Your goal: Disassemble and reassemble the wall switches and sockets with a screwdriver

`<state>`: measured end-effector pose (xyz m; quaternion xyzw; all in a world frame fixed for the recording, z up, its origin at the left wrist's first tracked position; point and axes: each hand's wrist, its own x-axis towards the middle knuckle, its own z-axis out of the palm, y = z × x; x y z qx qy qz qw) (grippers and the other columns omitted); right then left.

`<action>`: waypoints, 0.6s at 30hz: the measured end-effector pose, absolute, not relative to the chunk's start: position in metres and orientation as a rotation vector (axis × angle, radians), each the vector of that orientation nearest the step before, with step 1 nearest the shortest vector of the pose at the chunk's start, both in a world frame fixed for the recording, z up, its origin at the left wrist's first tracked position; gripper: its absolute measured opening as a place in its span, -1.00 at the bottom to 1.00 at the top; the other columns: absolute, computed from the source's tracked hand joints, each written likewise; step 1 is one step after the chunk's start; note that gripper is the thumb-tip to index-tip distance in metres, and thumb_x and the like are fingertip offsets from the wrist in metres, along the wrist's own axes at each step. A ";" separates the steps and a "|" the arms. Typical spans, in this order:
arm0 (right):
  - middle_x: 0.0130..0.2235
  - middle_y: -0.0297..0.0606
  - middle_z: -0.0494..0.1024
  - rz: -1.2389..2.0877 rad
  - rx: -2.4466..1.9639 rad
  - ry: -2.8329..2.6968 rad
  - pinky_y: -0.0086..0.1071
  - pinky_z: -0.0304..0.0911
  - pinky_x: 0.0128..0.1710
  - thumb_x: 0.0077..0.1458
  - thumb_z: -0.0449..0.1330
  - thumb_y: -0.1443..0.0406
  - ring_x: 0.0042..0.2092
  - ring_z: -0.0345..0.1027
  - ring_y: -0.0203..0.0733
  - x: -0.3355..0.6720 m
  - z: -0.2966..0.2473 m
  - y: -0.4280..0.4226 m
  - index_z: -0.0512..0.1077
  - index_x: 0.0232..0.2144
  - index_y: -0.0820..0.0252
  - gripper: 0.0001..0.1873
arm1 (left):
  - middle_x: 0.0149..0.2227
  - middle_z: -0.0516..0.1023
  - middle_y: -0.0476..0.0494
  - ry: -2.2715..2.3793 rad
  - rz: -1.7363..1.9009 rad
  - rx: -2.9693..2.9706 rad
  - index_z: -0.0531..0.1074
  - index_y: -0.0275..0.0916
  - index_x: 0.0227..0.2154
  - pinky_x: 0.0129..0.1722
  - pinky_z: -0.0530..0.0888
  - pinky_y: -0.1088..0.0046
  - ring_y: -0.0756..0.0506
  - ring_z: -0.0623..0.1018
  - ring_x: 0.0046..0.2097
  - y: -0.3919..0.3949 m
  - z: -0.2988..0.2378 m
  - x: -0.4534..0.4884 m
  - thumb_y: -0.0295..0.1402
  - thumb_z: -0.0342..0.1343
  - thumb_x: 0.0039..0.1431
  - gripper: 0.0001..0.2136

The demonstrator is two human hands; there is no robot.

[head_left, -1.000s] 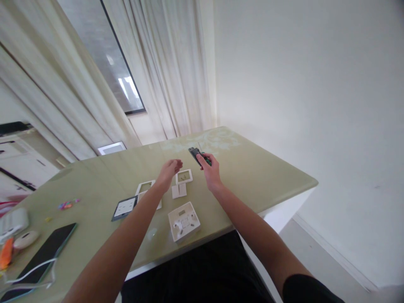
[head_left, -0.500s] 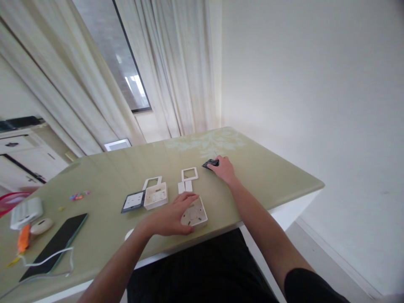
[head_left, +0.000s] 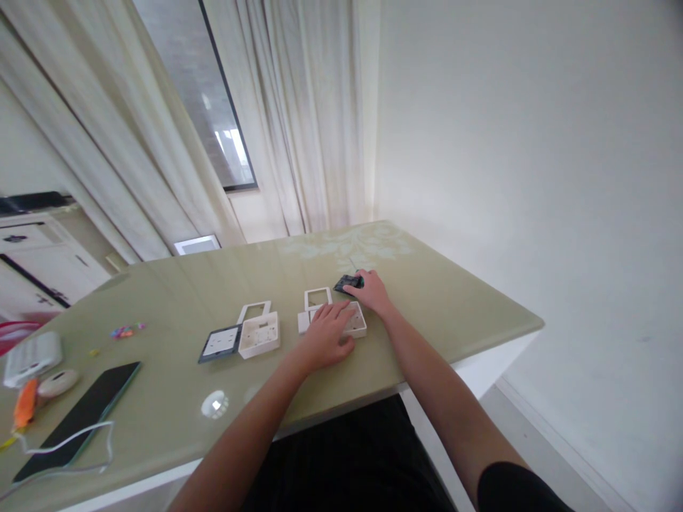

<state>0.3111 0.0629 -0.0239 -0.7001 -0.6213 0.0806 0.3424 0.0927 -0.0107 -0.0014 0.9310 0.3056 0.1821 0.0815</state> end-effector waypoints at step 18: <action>0.22 -0.08 0.56 0.307 -1.763 -1.720 0.03 0.54 0.14 0.44 0.33 0.12 0.15 0.55 0.03 0.309 -0.023 0.068 0.51 0.20 0.16 -0.60 | 0.49 0.37 -0.47 1.381 0.682 2.682 0.29 -0.18 0.46 0.53 -0.09 -0.41 -0.50 0.31 0.51 -0.006 -0.023 0.067 -0.04 0.24 0.40 -0.32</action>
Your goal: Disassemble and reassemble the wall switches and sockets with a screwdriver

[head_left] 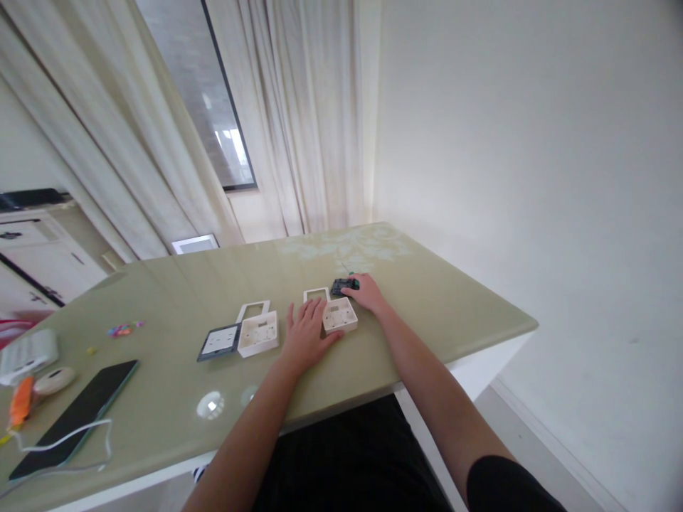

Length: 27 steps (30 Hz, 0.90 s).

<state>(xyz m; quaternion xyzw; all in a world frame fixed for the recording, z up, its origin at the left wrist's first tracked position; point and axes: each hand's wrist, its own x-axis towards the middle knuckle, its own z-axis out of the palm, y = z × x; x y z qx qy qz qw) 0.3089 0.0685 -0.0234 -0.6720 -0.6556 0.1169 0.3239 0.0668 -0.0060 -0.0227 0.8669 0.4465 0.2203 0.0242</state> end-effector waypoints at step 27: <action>0.23 -0.08 0.56 0.501 -1.580 -1.412 0.02 0.55 0.14 0.44 0.32 0.13 0.14 0.55 0.02 0.307 -0.024 0.074 0.51 0.20 0.15 -0.61 | 0.38 0.47 -0.36 1.326 0.972 2.523 0.40 -0.14 0.35 0.37 0.33 -0.17 -0.41 0.43 0.36 0.004 -0.026 0.069 -0.19 0.16 0.49 -0.55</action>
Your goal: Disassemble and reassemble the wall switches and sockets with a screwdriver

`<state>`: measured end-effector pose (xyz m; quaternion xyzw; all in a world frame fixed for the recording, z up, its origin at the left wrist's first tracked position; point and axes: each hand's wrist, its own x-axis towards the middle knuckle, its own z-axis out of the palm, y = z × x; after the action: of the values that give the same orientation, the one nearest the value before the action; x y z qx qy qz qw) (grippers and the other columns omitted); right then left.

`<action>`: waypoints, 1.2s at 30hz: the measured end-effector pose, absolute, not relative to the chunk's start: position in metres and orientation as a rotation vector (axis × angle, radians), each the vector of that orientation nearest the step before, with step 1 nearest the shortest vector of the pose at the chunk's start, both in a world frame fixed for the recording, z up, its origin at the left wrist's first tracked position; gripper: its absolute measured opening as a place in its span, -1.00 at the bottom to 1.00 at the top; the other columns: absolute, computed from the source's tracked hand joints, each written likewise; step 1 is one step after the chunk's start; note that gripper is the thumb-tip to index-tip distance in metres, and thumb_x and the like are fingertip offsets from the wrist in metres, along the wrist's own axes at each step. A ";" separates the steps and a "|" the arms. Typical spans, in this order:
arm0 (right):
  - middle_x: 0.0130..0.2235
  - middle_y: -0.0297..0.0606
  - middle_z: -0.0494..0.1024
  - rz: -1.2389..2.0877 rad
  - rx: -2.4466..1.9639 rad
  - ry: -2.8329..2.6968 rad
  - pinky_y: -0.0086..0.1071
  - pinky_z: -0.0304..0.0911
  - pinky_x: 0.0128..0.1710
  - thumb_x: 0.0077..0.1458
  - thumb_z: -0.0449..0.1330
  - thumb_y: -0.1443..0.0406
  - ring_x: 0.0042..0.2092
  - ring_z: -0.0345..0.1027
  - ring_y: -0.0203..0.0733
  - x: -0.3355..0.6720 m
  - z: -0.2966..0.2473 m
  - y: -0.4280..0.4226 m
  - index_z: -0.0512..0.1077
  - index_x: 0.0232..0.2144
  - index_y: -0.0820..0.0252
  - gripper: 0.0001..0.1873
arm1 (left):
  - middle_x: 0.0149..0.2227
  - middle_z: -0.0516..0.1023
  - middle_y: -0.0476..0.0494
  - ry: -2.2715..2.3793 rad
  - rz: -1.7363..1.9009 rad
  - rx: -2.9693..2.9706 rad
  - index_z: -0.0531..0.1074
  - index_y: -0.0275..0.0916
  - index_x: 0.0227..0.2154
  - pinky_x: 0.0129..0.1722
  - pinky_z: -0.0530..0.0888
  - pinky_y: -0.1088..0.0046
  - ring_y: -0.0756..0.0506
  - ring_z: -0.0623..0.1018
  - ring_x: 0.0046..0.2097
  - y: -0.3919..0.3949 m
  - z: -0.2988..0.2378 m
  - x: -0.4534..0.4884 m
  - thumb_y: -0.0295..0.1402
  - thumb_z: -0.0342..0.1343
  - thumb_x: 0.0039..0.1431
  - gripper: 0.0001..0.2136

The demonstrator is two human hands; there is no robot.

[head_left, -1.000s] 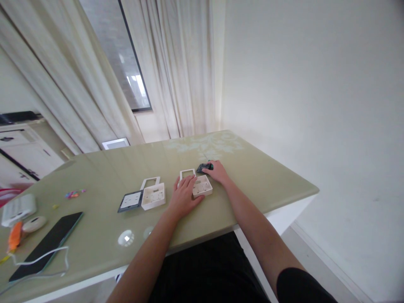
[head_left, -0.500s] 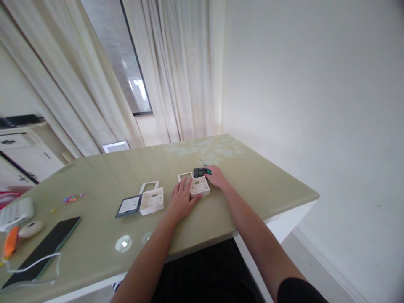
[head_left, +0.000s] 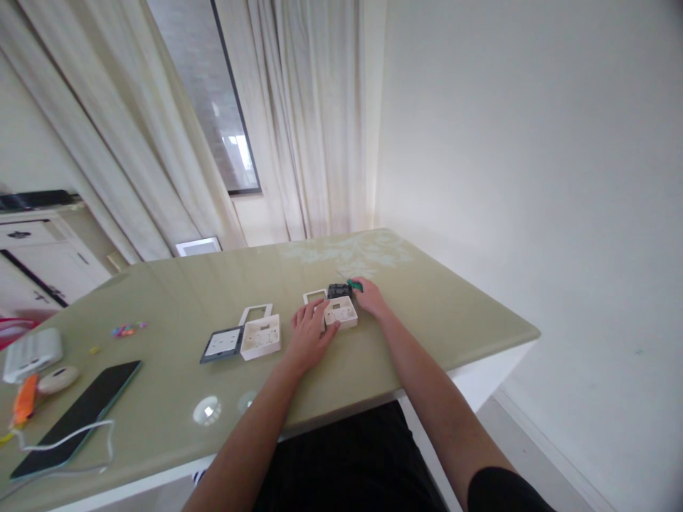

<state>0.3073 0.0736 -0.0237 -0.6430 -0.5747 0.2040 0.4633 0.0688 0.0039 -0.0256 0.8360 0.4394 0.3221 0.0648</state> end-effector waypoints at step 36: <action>0.16 -0.11 0.59 0.979 -0.733 -0.382 -0.06 0.59 0.04 0.43 0.33 0.14 0.06 0.58 -0.02 0.312 -0.001 0.063 0.51 0.18 0.19 -0.62 | 0.29 0.53 -0.40 1.664 0.991 2.640 0.59 -0.10 0.10 0.28 0.31 -0.37 -0.56 0.43 0.29 -0.027 0.015 0.007 -0.20 0.22 0.41 -0.72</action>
<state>0.3123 0.0634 -0.0008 -0.3420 -0.1783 0.4567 0.8017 0.0066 -0.0267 0.0148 0.8046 0.5070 0.3019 -0.0663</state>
